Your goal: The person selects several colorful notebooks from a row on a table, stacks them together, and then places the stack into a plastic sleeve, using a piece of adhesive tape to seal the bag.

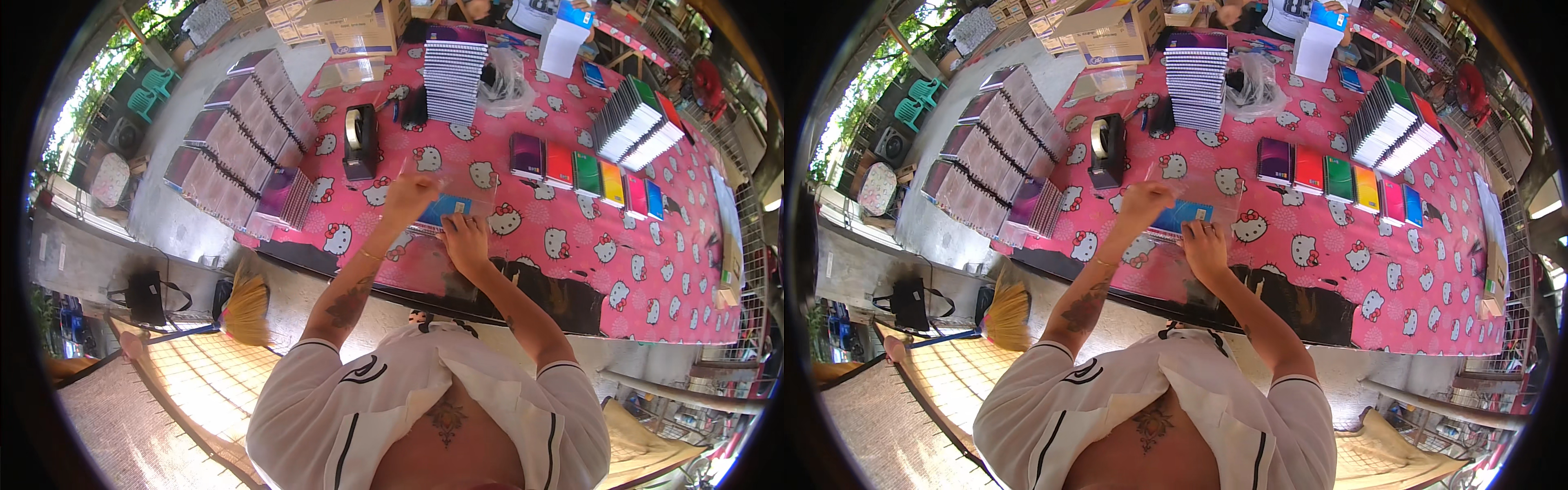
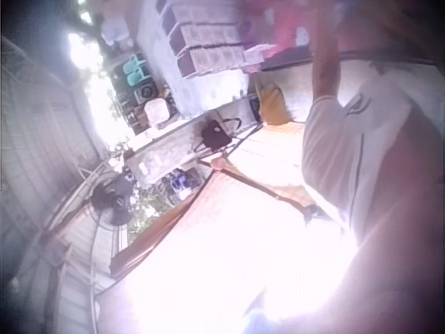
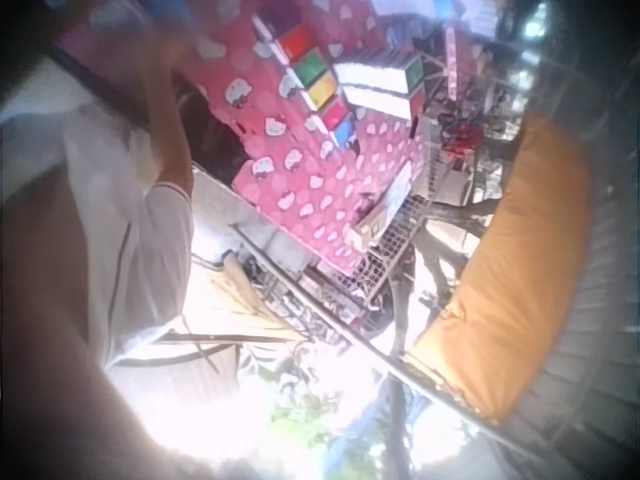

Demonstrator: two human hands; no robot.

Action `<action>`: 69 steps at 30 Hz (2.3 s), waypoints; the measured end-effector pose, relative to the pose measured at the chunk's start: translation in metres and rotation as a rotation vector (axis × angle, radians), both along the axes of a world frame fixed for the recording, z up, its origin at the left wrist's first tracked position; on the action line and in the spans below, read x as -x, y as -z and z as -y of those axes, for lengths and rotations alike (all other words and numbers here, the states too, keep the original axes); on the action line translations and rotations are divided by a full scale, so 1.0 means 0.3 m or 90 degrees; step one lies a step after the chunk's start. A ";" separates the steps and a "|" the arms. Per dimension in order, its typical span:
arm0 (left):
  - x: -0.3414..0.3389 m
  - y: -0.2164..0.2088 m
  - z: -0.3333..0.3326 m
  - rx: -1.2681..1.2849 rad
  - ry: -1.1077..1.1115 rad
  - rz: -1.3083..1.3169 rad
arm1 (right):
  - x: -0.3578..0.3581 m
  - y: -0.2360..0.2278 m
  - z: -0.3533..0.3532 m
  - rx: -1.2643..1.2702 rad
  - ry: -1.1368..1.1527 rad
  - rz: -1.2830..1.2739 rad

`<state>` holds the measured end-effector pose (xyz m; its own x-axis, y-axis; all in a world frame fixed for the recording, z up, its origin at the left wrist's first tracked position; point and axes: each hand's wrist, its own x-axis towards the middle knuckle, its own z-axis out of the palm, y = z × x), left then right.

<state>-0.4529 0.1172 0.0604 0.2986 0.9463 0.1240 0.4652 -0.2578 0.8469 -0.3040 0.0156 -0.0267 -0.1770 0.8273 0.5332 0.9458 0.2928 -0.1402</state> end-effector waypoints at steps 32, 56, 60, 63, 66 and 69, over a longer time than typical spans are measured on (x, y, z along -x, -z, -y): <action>0.122 0.271 0.101 0.082 -0.071 0.179 | -0.303 -0.222 -0.125 0.369 -0.187 -0.564; 0.482 0.187 -0.348 -0.119 -0.287 -0.406 | 0.064 -0.435 -0.103 0.084 -0.082 -0.040; 0.430 0.133 -0.214 0.069 0.126 0.287 | 0.078 -0.426 -0.110 0.095 -0.075 -0.055; 0.265 -0.014 -0.123 0.078 0.326 0.292 | 0.086 -0.439 -0.113 0.128 -0.089 -0.081; 0.225 -0.063 -0.133 0.074 0.383 0.204 | 0.086 -0.449 -0.122 0.159 -0.091 -0.115; 0.218 -0.088 -0.198 -0.058 0.461 0.134 | 0.069 -0.478 -0.103 0.168 -0.092 -0.056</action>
